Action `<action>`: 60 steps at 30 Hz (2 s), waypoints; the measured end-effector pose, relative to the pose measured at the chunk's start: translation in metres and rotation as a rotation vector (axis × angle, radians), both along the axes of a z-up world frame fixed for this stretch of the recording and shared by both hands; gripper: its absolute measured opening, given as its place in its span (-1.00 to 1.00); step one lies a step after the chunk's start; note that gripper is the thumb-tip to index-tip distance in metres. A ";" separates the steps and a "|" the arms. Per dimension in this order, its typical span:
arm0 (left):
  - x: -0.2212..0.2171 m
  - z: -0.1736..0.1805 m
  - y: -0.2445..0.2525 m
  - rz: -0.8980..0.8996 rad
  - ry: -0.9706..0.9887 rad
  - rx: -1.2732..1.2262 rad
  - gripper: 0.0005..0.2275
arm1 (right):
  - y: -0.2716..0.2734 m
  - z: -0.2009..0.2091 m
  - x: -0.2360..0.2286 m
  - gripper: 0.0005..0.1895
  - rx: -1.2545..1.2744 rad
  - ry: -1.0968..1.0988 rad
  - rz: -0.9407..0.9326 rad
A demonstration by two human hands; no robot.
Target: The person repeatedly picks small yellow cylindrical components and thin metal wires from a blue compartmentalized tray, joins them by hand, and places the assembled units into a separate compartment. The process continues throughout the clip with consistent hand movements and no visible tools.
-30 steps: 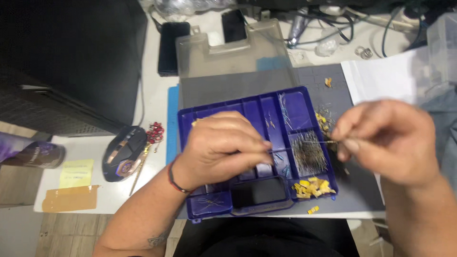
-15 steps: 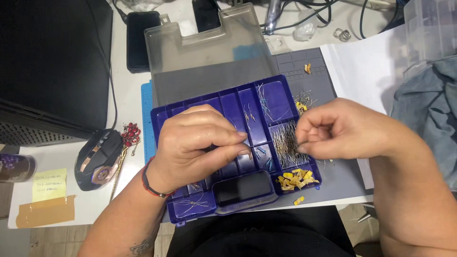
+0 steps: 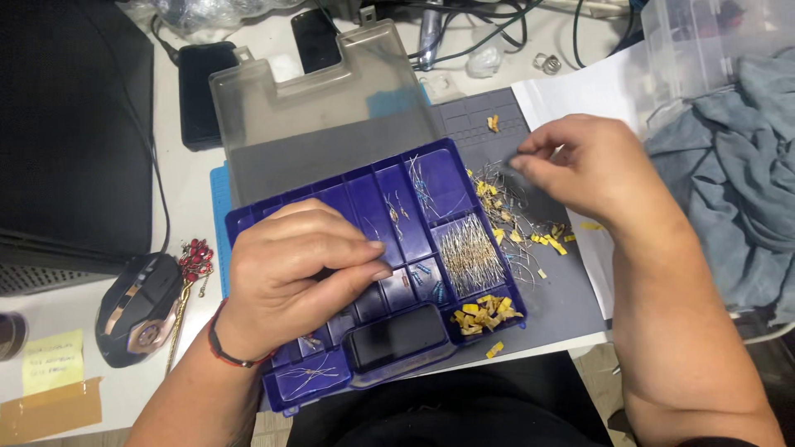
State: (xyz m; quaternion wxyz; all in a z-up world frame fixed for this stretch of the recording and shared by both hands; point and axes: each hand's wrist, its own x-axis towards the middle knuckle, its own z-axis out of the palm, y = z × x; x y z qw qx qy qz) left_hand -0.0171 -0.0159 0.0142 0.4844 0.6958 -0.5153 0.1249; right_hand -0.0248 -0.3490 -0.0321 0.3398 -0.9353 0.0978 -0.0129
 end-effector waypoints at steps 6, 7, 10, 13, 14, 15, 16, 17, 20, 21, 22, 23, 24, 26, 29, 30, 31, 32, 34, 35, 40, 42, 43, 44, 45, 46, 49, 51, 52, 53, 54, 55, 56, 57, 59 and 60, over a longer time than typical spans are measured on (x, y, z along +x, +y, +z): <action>0.000 -0.001 0.000 0.007 -0.006 0.012 -0.92 | -0.007 -0.003 0.010 -0.76 -0.335 0.282 0.076; 0.000 -0.001 0.000 0.009 -0.008 0.012 -0.92 | -0.008 -0.007 0.011 -0.76 -0.335 0.280 0.078; 0.000 0.000 -0.001 0.003 -0.002 0.012 -0.94 | -0.010 -0.023 0.013 -0.73 -0.382 0.330 0.121; 0.000 -0.002 -0.002 0.003 0.004 0.005 -0.92 | -0.006 -0.036 0.010 -0.67 -0.610 0.180 0.208; 0.000 -0.002 -0.001 -0.017 0.003 -0.015 -0.92 | 0.002 -0.031 0.009 -0.74 -0.704 0.182 0.221; 0.000 -0.002 0.001 -0.037 0.001 -0.034 -0.91 | 0.010 -0.026 0.007 -0.76 -0.799 0.183 0.232; 0.000 -0.003 0.001 -0.013 -0.010 -0.027 -0.91 | 0.012 -0.027 0.008 -0.76 -0.796 0.162 0.251; 0.000 -0.005 0.001 -0.016 -0.018 -0.054 -0.91 | 0.014 -0.028 0.009 -0.77 -0.842 0.182 0.254; 0.001 -0.013 0.001 -0.009 -0.029 -0.088 -0.91 | 0.016 -0.032 0.008 -0.77 -0.936 0.221 0.251; 0.001 -0.016 0.000 -0.007 -0.035 -0.093 -0.91 | 0.015 -0.033 0.009 -0.76 -0.980 0.239 0.238; 0.001 -0.018 0.000 -0.006 -0.033 -0.092 -0.91 | 0.016 -0.032 0.010 -0.76 -0.979 0.241 0.240; 0.001 -0.019 0.000 -0.003 -0.043 -0.094 -0.90 | 0.017 -0.030 0.011 -0.74 -0.972 0.284 0.251; 0.002 -0.020 0.000 -0.003 -0.053 -0.096 -0.89 | 0.016 -0.028 0.012 -0.71 -0.965 0.330 0.260; 0.002 -0.020 -0.001 -0.007 -0.052 -0.090 -0.90 | 0.016 -0.025 0.013 -0.71 -0.934 0.372 0.252; 0.001 -0.020 0.000 -0.009 -0.054 -0.082 -0.90 | 0.014 -0.023 0.011 -0.69 -0.896 0.379 0.231; 0.001 -0.020 0.000 -0.007 -0.054 -0.080 -0.90 | 0.013 -0.023 0.010 -0.67 -0.888 0.348 0.217; 0.001 -0.020 0.000 -0.006 -0.055 -0.081 -0.90 | 0.012 -0.022 0.009 -0.67 -0.890 0.347 0.218; 0.001 -0.020 0.000 -0.005 -0.055 -0.077 -0.90 | 0.012 -0.021 0.009 -0.67 -0.848 0.349 0.201; 0.001 -0.020 0.000 -0.005 -0.054 -0.072 -0.90 | 0.008 -0.025 0.008 -0.67 -0.806 0.351 0.185; 0.001 -0.020 0.000 -0.006 -0.052 -0.070 -0.90 | 0.004 -0.031 0.008 -0.63 -0.804 0.307 0.205; 0.002 -0.020 0.000 -0.009 -0.055 -0.074 -0.89 | 0.006 -0.036 0.005 -0.66 -0.820 0.204 0.269; 0.001 -0.020 0.000 -0.008 -0.059 -0.070 -0.89 | 0.002 -0.051 0.006 -0.80 -0.937 0.080 0.297; 0.002 -0.020 0.000 -0.009 -0.058 -0.070 -0.89 | 0.004 -0.051 0.006 -0.80 -0.937 0.082 0.296; 0.001 -0.020 0.000 -0.011 -0.058 -0.070 -0.90 | 0.006 -0.051 0.007 -0.78 -0.943 0.135 0.274; 0.001 -0.020 0.000 -0.014 -0.059 -0.069 -0.90 | 0.008 -0.051 0.008 -0.75 -0.949 0.187 0.251; 0.001 -0.020 0.000 -0.014 -0.059 -0.069 -0.90 | 0.010 -0.049 0.008 -0.75 -0.949 0.187 0.251; 0.001 -0.020 0.000 -0.014 -0.058 -0.071 -0.90 | 0.014 -0.038 0.009 -0.75 -0.906 0.209 0.244; 0.001 -0.020 0.000 -0.004 -0.054 -0.067 -0.90 | 0.017 -0.028 0.009 -0.76 -0.839 0.345 0.223; 0.001 -0.020 0.000 -0.004 -0.054 -0.067 -0.90 | 0.015 -0.027 0.009 -0.76 -0.838 0.345 0.223; 0.001 -0.020 0.000 -0.008 -0.057 -0.068 -0.90 | 0.013 -0.026 0.008 -0.71 -0.831 0.324 0.208; 0.001 -0.020 0.000 -0.011 -0.059 -0.070 -0.89 | 0.011 -0.025 0.008 -0.65 -0.824 0.304 0.194; 0.002 -0.021 0.000 -0.011 -0.058 -0.070 -0.89 | 0.005 -0.029 0.004 -0.65 -0.823 0.305 0.195; 0.002 -0.022 0.000 -0.013 -0.057 -0.059 -0.90 | 0.000 -0.032 0.000 -0.68 -0.822 0.154 0.178; 0.002 -0.022 0.000 -0.015 -0.057 -0.049 -0.90 | -0.006 -0.036 -0.004 -0.70 -0.817 0.004 0.159; 0.003 -0.025 -0.001 -0.012 -0.052 -0.025 -0.90 | -0.001 -0.026 -0.012 -0.77 -0.692 -0.153 0.169; 0.003 -0.026 -0.001 -0.011 -0.048 -0.002 -0.90 | 0.002 -0.021 -0.016 -0.83 -0.563 -0.308 0.173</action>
